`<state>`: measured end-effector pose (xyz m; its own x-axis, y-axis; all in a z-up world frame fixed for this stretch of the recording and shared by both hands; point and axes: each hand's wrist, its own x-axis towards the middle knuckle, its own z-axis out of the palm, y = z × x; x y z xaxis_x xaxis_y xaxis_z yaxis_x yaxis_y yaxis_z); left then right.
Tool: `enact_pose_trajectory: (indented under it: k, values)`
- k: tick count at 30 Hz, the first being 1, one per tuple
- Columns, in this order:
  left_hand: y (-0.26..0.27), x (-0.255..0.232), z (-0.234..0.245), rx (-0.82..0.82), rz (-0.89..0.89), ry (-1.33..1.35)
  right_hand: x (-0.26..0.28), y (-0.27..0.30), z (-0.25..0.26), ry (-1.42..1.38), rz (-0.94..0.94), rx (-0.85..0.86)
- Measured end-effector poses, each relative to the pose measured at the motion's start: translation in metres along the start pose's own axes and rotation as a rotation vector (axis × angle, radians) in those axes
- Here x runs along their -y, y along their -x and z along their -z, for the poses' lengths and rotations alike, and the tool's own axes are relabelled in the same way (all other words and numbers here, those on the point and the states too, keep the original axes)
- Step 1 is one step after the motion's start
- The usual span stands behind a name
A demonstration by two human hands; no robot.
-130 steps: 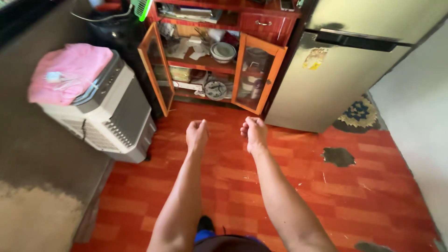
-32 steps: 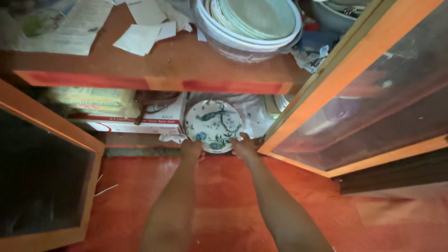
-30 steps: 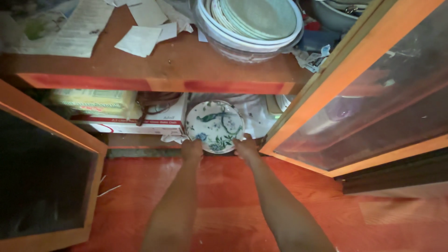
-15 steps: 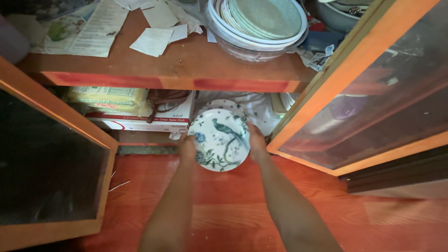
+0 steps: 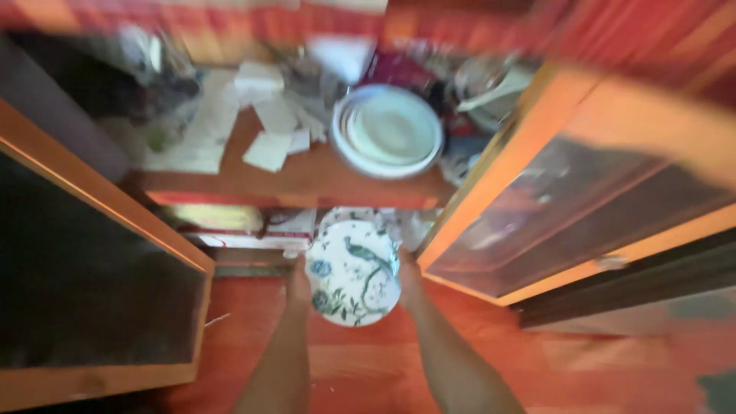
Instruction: The person takes plates from a cabinet and organizes them on a table or in drying racks.
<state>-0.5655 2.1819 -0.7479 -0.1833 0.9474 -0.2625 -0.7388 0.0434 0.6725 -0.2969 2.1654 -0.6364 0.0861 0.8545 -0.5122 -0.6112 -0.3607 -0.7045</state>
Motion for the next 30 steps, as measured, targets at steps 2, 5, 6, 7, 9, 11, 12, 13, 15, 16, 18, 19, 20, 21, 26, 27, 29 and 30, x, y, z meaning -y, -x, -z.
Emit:
enact_pose_trajectory:
  k: [2, 5, 6, 7, 9, 11, 12, 13, 15, 16, 18, 19, 20, 21, 26, 27, 29, 30]
  values:
    - [0.047, -0.041, -0.045, -0.082, 0.023, -0.097, 0.024, 0.039, -0.009, 0.000, 0.007, 0.001]
    - [0.115, -0.101, -0.117, -0.230, 0.081, -0.221, 0.063, 0.091, -0.020, -0.037, 0.034, 0.055]
    - [0.137, -0.120, -0.142, -0.296, 0.114, -0.244, 0.075, 0.108, -0.023, -0.070, 0.056, 0.110]
    - [0.155, -0.140, -0.166, -0.289, 0.117, -0.246, 0.094, 0.129, -0.031, -0.073, 0.061, 0.106]
    - [0.195, -0.173, -0.217, -0.315, 0.231, -0.254, 0.134, 0.172, -0.041, -0.063, -0.010, -0.008]
    - [0.229, -0.198, -0.257, -0.227, 0.358, -0.182, 0.161, 0.207, -0.039, -0.070, 0.039, -0.003]
    - [0.240, -0.216, -0.279, -0.135, 0.469, -0.114, 0.176, 0.219, -0.044, -0.084, 0.094, 0.016]
    - [0.241, -0.226, -0.291, -0.128, 0.467, -0.118, 0.201, 0.235, -0.060, -0.089, 0.100, 0.017]
    - [0.255, -0.229, -0.311, -0.047, 0.373, -0.216, 0.244, 0.279, -0.070, -0.149, -0.013, 0.110]
    - [0.267, -0.242, -0.329, -0.034, 0.389, -0.226, 0.262, 0.299, -0.076, -0.161, -0.003, 0.093]
    - [0.278, -0.265, -0.368, -0.059, 0.497, -0.253, 0.302, 0.328, -0.089, -0.029, 0.019, -0.002]
    - [0.277, -0.267, -0.384, -0.028, 0.504, -0.261, 0.321, 0.336, -0.095, -0.041, 0.047, -0.014]
    - [0.284, -0.269, -0.390, 0.129, 0.490, -0.183, 0.329, 0.350, -0.097, -0.052, 0.102, 0.026]
    - [0.291, -0.269, -0.393, 0.284, 0.478, -0.100, 0.335, 0.363, -0.099, -0.061, 0.157, 0.064]
    - [0.330, -0.321, -0.466, 0.285, 0.627, -0.172, 0.374, 0.445, -0.117, -0.019, 0.188, -0.256]
    - [0.335, -0.330, -0.476, 0.196, 0.648, -0.278, 0.374, 0.458, -0.118, -0.019, 0.203, -0.343]
    - [0.347, -0.345, -0.495, 0.338, 0.640, -0.294, 0.363, 0.468, -0.104, -0.133, 0.240, -0.297]
    - [0.355, -0.349, -0.501, 0.453, 0.615, -0.287, 0.354, 0.475, -0.094, -0.223, 0.261, -0.227]
